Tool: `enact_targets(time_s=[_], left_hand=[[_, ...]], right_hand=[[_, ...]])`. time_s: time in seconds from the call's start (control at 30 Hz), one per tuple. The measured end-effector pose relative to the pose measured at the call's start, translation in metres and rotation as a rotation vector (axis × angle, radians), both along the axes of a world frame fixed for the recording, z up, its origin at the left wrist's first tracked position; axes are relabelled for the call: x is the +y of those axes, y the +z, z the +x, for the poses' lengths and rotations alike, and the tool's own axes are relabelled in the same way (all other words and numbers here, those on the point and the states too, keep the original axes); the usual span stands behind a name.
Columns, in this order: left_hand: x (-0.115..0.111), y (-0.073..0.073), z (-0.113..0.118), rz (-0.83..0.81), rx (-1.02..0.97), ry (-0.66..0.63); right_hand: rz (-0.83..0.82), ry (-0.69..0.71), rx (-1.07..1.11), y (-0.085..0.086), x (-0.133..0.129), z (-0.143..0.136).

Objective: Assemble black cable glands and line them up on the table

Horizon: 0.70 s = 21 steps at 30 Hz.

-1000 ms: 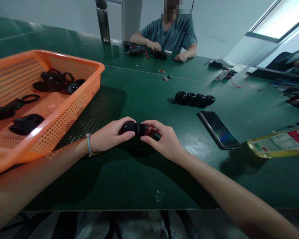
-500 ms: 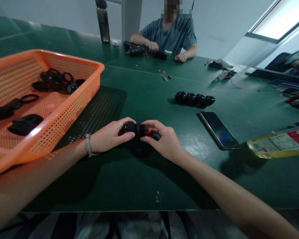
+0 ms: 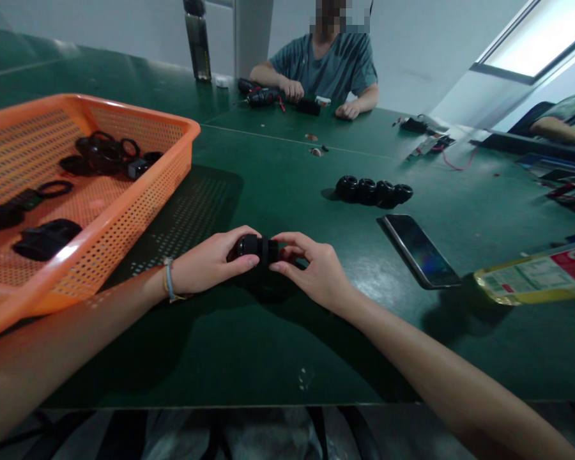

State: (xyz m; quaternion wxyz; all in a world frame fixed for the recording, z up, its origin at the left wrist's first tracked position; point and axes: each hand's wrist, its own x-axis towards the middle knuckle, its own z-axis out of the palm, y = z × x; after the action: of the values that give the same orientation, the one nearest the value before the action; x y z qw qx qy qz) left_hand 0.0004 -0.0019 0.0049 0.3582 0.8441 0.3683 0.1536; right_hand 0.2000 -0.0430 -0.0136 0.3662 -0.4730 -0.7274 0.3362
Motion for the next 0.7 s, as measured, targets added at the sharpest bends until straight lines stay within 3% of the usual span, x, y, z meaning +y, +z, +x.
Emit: enact_targets(time_s=[0.7], left_hand=[[-0.0002, -0.0002, 0.0004, 0.003, 0.022, 0.001]], right_hand=[[-0.002, -0.015, -0.033, 0.0020, 0.0010, -0.0013]])
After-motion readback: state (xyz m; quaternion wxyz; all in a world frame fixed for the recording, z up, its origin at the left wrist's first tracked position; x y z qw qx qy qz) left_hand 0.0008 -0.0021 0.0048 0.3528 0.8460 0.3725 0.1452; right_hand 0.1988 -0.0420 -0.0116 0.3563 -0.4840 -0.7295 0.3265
